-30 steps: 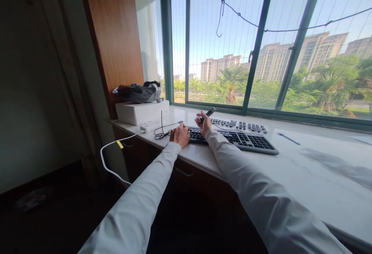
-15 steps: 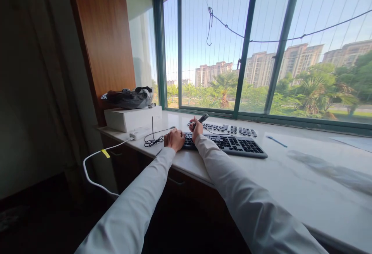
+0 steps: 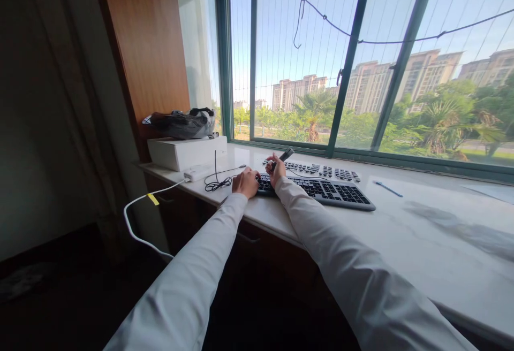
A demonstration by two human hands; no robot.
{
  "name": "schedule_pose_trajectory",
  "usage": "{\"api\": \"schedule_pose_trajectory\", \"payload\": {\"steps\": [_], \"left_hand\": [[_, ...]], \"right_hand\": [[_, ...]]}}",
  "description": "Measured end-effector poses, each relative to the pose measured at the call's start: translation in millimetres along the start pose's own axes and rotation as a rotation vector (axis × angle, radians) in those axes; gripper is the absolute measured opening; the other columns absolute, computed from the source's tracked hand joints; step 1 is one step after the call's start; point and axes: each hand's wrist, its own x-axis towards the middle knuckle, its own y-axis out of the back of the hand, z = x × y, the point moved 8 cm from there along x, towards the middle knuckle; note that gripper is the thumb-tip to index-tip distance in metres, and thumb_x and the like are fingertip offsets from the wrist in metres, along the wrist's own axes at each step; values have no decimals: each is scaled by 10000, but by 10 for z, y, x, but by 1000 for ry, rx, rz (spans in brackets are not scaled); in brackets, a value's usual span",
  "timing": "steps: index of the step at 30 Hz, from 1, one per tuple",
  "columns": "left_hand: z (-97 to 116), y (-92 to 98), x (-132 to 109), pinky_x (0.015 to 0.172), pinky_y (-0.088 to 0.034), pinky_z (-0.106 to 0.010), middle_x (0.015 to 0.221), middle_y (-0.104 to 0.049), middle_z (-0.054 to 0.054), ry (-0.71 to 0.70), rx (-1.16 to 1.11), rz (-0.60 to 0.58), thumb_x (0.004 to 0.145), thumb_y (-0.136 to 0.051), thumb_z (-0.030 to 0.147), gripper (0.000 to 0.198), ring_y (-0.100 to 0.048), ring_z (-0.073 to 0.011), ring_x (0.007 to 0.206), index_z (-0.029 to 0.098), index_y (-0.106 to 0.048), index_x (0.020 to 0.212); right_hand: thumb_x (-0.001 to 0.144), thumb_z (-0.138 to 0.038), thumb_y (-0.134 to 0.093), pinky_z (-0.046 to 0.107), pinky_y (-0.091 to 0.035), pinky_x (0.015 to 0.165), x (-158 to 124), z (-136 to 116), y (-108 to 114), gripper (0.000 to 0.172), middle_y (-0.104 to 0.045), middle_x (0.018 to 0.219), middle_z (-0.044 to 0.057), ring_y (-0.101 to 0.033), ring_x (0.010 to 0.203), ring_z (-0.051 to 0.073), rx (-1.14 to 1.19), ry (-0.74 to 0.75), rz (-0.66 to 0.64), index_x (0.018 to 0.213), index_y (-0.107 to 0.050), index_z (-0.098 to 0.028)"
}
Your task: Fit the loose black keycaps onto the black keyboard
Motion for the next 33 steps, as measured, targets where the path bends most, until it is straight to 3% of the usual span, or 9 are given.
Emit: {"api": "schedule_pose_trajectory", "payload": {"steps": [5,14,33], "left_hand": [[6,-10,-5,877,-458,-337,1134,-603,-29,-12,3,-18,858,-446,171,342,-612,-204,995,327,-687,1044],[-12,-83,10,890,-457,-341,1174,-570,-56,-10,20,-70,856,-461,173,322,-612,-216,1030,293,-639,1096],[-64,-159,54,886,-466,-353,1185,-589,-79,1,-16,-109,865,-455,213,322,-614,-236,1059,284,-637,1121]], "right_hand": [[801,-550,-581,216,-231,392,-39,-40,-21,398,-283,451,-86,-274,393,59,10,-3,23,661,-467,-195],[795,-645,-539,227,-257,387,-130,7,-200,480,-322,481,-64,-292,402,68,37,-76,-64,644,-418,-205],[799,-495,-578,236,-199,357,-77,165,-237,376,-328,486,-74,-305,392,74,13,-138,-89,652,-377,-213]]}}
